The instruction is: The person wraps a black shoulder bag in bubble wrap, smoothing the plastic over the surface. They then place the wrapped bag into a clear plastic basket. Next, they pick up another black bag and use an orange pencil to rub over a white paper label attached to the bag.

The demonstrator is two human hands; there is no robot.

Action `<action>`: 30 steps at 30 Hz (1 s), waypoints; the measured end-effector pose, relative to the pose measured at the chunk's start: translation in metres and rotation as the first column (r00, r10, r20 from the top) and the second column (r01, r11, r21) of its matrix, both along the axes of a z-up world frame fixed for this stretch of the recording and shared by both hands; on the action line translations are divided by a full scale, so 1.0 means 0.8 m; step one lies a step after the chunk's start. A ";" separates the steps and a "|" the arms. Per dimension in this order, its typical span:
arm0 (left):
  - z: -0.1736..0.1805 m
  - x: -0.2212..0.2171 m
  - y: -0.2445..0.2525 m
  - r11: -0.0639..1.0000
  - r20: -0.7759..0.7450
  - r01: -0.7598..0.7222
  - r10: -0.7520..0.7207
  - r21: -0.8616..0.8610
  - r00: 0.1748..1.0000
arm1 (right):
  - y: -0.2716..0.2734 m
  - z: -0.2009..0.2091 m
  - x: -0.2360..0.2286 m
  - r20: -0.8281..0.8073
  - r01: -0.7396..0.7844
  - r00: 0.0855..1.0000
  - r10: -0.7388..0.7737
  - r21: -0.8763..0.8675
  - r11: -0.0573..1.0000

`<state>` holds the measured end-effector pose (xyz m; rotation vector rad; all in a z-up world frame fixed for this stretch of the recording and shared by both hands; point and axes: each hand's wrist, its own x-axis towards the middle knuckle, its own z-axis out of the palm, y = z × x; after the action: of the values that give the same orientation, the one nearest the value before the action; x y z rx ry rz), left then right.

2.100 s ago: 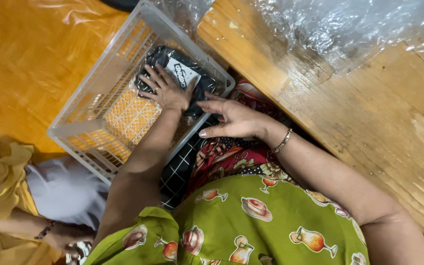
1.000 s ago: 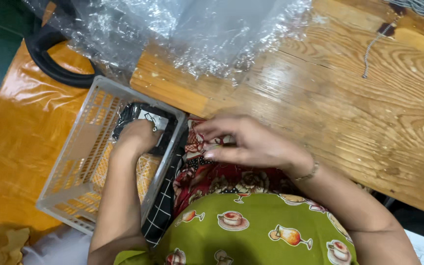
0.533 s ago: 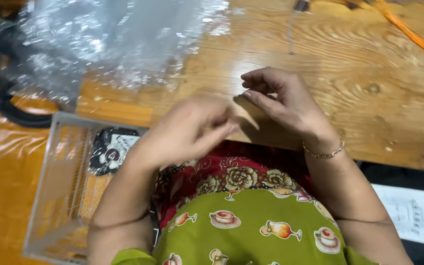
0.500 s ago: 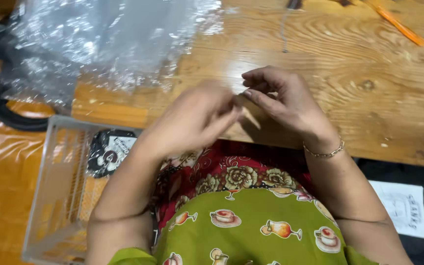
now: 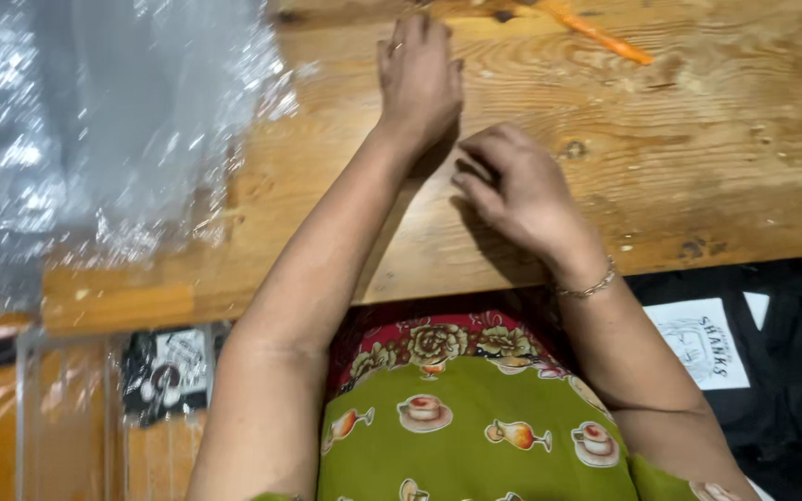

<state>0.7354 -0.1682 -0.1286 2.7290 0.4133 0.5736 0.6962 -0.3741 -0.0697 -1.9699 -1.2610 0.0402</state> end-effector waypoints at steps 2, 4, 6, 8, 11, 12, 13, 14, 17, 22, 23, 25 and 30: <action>-0.006 0.000 -0.004 0.999 0.056 0.034 -0.033 -0.013 0.998 | -0.006 0.004 0.000 -0.024 0.013 1.000 -0.013 0.006 1.000; -0.002 -0.012 -0.012 0.995 0.129 0.101 -0.098 -0.021 0.987 | -0.016 0.012 -0.002 -0.062 0.027 0.998 -0.022 0.082 0.996; 0.002 -0.015 -0.011 0.988 0.107 0.153 -0.151 -0.019 0.983 | -0.029 0.018 -0.006 -0.056 0.101 0.994 -0.094 0.148 0.984; 0.009 -0.020 -0.011 0.980 0.075 0.198 -0.197 -0.013 0.978 | -0.048 0.022 -0.009 -0.059 0.168 0.986 -0.158 0.216 0.962; 0.017 -0.031 -0.019 0.961 0.080 0.273 -0.276 0.047 0.958 | -0.090 0.020 -0.016 0.032 0.283 0.953 -0.300 0.253 0.925; 0.020 -0.030 -0.023 0.946 0.133 0.323 -0.323 0.023 0.937 | -0.107 0.020 -0.015 0.050 0.328 0.933 -0.358 0.299 0.896; 0.023 -0.029 -0.028 0.928 0.186 0.372 -0.366 0.001 0.912 | -0.126 0.021 -0.015 0.067 0.370 0.907 -0.415 0.343 0.864; 0.028 -0.030 -0.038 0.916 0.180 0.400 -0.392 -0.008 0.902 | -0.151 0.019 -0.017 0.061 0.399 0.895 -0.442 0.335 0.854; 0.038 -0.036 -0.063 0.843 0.178 0.538 -0.531 0.009 0.829 | -0.230 0.005 -0.026 0.050 0.566 0.806 -0.590 0.225 0.793; 0.055 -0.048 -0.099 0.733 0.213 0.671 -0.677 0.108 0.705 | -0.365 -0.051 -0.034 0.206 0.740 0.665 -0.718 -0.054 0.670; 0.060 -0.049 -0.105 0.731 0.210 0.674 -0.680 0.108 0.703 | -0.379 -0.061 -0.037 0.203 0.743 0.663 -0.721 -0.055 0.668; 0.069 -0.052 -0.119 0.692 0.169 0.710 -0.721 0.132 0.672 | -0.408 -0.080 -0.043 0.167 0.779 0.591 -0.789 -0.373 0.504; 0.076 -0.049 -0.177 0.571 0.176 0.799 -0.820 0.188 0.545 | -0.393 -0.098 -0.035 0.012 0.625 0.455 -0.890 -0.716 0.310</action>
<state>0.6965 -0.3101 -0.0679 2.4670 -0.9503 0.6276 0.6680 -0.6886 -0.1481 -2.7970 0.1937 0.4117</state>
